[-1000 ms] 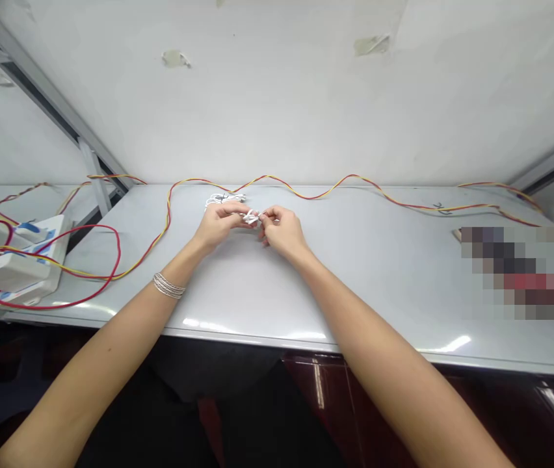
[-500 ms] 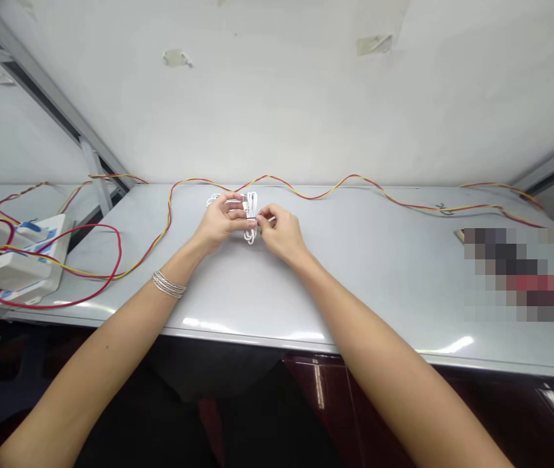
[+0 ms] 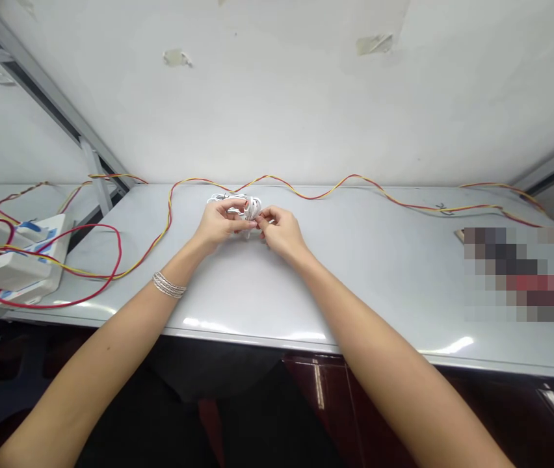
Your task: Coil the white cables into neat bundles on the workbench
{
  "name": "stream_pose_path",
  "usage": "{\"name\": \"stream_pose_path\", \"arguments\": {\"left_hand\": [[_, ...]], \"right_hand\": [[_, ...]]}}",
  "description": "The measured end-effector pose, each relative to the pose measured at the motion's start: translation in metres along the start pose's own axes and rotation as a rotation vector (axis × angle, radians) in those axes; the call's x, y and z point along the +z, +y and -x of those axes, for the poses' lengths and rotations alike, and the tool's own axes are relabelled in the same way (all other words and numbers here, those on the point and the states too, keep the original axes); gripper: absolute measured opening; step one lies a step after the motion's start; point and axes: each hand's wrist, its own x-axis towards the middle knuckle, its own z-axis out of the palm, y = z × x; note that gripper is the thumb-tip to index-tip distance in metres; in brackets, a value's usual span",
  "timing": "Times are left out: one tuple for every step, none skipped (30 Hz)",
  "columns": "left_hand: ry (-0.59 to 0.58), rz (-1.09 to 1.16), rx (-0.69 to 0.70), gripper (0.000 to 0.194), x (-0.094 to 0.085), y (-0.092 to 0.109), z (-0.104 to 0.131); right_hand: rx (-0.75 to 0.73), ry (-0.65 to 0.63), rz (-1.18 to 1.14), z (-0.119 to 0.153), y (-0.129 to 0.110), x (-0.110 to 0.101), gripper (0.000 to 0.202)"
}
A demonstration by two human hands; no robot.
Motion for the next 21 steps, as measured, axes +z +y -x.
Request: {"name": "stream_pose_path", "arguments": {"left_hand": [[0.0,0.005,-0.016,0.046,0.0007,0.0024,0.001],[0.003,0.007,-0.026,0.045,0.0015,0.0048,0.002],[0.004,0.011,-0.029,0.043,0.0023,0.0068,0.0028],[-0.005,0.022,-0.029,0.04,0.0028,0.0085,0.0033],[-0.019,0.029,-0.032,0.037,0.0031,0.0096,0.0036],[-0.032,0.029,-0.043,0.033,0.0031,0.0103,0.0037],[-0.037,0.03,-0.057,0.028,0.0028,0.0106,0.0035],[-0.04,0.037,-0.074,0.024,0.0022,0.0105,0.0031],[-0.043,0.055,-0.09,0.021,0.0015,0.0101,0.0026],[-0.047,0.085,-0.1,0.02,0.0008,0.0096,0.0021],[-0.053,0.116,-0.104,0.019,0.0002,0.0089,0.0016],[-0.055,0.139,-0.099,0.019,-0.0001,0.0082,0.0012],[-0.058,0.143,-0.082,0.019,-0.0001,0.0074,0.0009],[-0.058,0.129,-0.06,0.018,0.0002,0.0065,0.0007],[-0.051,0.107,-0.039,0.018,0.0008,0.0055,0.0006],[-0.042,0.084,-0.027,0.019,0.0015,0.0045,0.0007],[-0.034,0.071,-0.024,0.023,0.0022,0.0036,0.0008],[-0.027,0.074,-0.03,0.027,0.0027,0.0026,0.0009],[-0.018,0.088,-0.04,0.032,0.0032,0.0018,0.001],[-0.004,0.106,-0.051,0.036,0.0034,0.0012,0.0012],[0.012,0.125,-0.059,0.041,0.0035,0.0007,0.0012]], "right_hand": [[0.018,-0.006,-0.022,0.0007,-0.0011,-0.0001,0.021],[0.028,-0.008,-0.035,0.0012,-0.0017,-0.0003,0.024],[0.029,-0.005,-0.035,0.0014,-0.0017,-0.0005,0.025],[0.022,0.003,-0.022,0.0014,-0.0013,-0.0006,0.025],[0.008,0.014,0.001,0.0011,-0.0004,-0.0006,0.025],[-0.006,0.024,0.025,0.0006,0.0008,-0.0006,0.024],[-0.019,0.031,0.046,0.0,0.0021,-0.0005,0.022],[-0.032,0.037,0.059,-0.0007,0.0034,-0.0004,0.02],[-0.044,0.04,0.062,-0.0012,0.0045,-0.0003,0.018],[-0.053,0.043,0.058,-0.0017,0.0053,-0.0002,0.018],[-0.063,0.045,0.052,-0.002,0.0058,-0.0003,0.017],[-0.075,0.048,0.052,-0.0023,0.0061,-0.0005,0.017],[-0.087,0.055,0.059,-0.0024,0.0062,-0.0008,0.016],[-0.096,0.064,0.073,-0.0026,0.0062,-0.0013,0.016],[-0.102,0.074,0.092,-0.0027,0.0062,-0.0018,0.016],[-0.107,0.085,0.112,-0.0028,0.0062,-0.0023,0.015],[-0.109,0.094,0.129,-0.003,0.0063,-0.0028,0.015],[-0.109,0.103,0.141,-0.0032,0.0064,-0.003,0.014],[-0.106,0.106,0.151,-0.0033,0.0064,-0.0032,0.013],[-0.103,0.104,0.157,-0.0033,0.0064,-0.0031,0.012],[-0.099,0.102,0.164,-0.0033,0.0062,-0.0031,0.011]]}}
